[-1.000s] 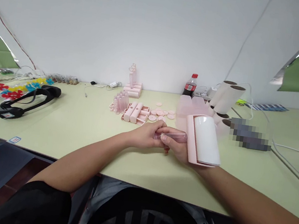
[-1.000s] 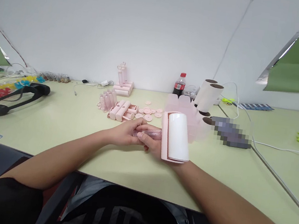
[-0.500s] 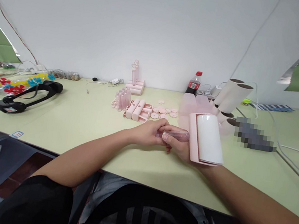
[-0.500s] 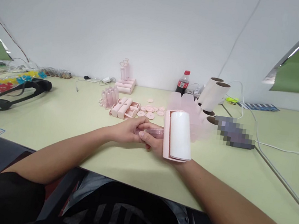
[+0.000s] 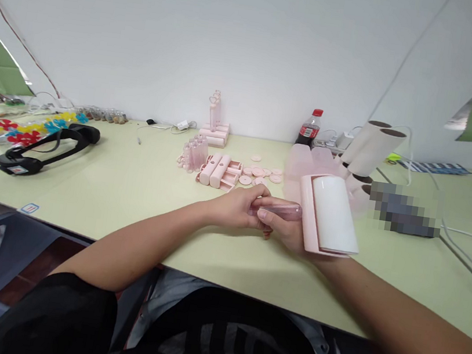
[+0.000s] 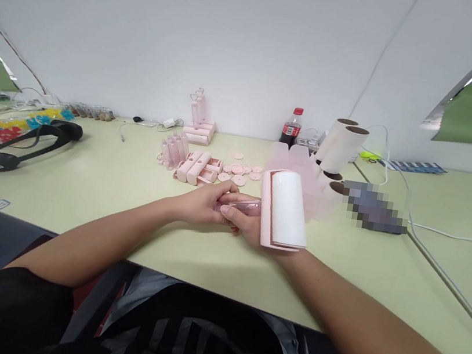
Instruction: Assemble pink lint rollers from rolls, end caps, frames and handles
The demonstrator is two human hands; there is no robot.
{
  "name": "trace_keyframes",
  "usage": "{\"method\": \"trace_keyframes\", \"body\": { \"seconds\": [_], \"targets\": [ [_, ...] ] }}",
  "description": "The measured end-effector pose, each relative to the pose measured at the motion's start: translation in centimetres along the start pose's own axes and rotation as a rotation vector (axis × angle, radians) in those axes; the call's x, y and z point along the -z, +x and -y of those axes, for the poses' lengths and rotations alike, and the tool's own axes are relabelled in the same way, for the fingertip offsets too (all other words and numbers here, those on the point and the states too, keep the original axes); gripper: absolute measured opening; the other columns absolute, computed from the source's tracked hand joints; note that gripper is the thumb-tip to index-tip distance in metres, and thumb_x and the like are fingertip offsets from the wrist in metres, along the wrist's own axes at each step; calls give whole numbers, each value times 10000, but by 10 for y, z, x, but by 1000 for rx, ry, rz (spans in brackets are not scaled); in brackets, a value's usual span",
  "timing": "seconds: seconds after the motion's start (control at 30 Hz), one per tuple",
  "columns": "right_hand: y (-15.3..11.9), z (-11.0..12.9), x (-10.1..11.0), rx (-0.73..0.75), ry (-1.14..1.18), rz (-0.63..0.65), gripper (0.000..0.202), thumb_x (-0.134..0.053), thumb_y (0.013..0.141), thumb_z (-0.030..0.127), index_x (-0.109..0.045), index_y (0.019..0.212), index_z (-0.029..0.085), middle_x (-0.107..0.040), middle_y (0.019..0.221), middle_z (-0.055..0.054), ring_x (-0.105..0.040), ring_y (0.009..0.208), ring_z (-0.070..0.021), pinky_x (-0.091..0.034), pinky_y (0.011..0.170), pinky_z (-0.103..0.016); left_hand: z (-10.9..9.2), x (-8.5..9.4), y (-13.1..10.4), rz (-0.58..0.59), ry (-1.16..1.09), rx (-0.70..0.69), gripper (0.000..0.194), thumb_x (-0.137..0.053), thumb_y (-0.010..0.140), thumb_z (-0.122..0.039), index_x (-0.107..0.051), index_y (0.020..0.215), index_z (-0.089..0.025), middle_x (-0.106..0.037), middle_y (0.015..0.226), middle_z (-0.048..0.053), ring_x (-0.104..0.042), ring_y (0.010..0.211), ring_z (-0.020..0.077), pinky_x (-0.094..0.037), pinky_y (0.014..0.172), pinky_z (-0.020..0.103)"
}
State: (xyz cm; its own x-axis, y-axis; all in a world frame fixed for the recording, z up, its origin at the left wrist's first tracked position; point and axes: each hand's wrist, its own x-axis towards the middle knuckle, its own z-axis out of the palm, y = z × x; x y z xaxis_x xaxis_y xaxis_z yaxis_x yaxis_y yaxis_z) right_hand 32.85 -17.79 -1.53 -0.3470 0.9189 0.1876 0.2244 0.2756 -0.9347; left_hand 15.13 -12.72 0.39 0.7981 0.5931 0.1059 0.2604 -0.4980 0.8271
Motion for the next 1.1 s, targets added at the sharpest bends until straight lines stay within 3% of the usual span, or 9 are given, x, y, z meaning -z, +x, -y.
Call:
{"method": "trace_keyframes", "body": {
  "seconds": [0.17, 0.4, 0.73, 0.97, 1.1],
  "targets": [
    [0, -3, 0, 27, 9, -6, 336, -597, 900, 444, -690, 1098, 191, -672, 943, -81, -621, 731, -173, -517, 562, -262, 0, -3, 0, -9, -21, -12, 413, -734, 759, -277, -453, 1056, -216, -735, 891, 18, -704, 918, 216, -500, 795, 323],
    [-3, -8, 1, 5, 62, -18, 401, -599, 905, 506, -678, 1153, 202, -681, 924, -64, -590, 604, -126, -523, 552, -270, -3, -5, -2, -4, -116, -71, 344, -665, 822, -236, -419, 1063, -217, -733, 846, -2, -721, 870, 187, -507, 841, 333],
    [-2, -4, -2, 59, 44, -50, 382, -600, 898, 502, -686, 1080, 178, -678, 844, -59, -564, 561, -118, -492, 509, -262, -2, -3, -1, -37, -17, -87, 415, -694, 782, -247, -449, 1114, -203, -732, 886, 15, -709, 886, 192, -518, 812, 330],
    [-1, -1, -2, 71, 17, -54, 361, -602, 897, 495, -687, 1032, 171, -680, 850, -66, -576, 562, -122, -502, 503, -259, 0, -3, -1, -56, 44, -68, 366, -686, 771, -275, -500, 1077, -199, -719, 938, 17, -698, 909, 189, -516, 808, 319],
    [-1, 0, -1, 75, -9, -38, 353, -586, 907, 486, -683, 1038, 173, -668, 838, -57, -580, 569, -123, -511, 507, -257, -1, -2, -1, -23, 22, -65, 321, -660, 793, -278, -502, 1060, -197, -724, 866, 5, -693, 907, 182, -506, 824, 318]
  ]
}}
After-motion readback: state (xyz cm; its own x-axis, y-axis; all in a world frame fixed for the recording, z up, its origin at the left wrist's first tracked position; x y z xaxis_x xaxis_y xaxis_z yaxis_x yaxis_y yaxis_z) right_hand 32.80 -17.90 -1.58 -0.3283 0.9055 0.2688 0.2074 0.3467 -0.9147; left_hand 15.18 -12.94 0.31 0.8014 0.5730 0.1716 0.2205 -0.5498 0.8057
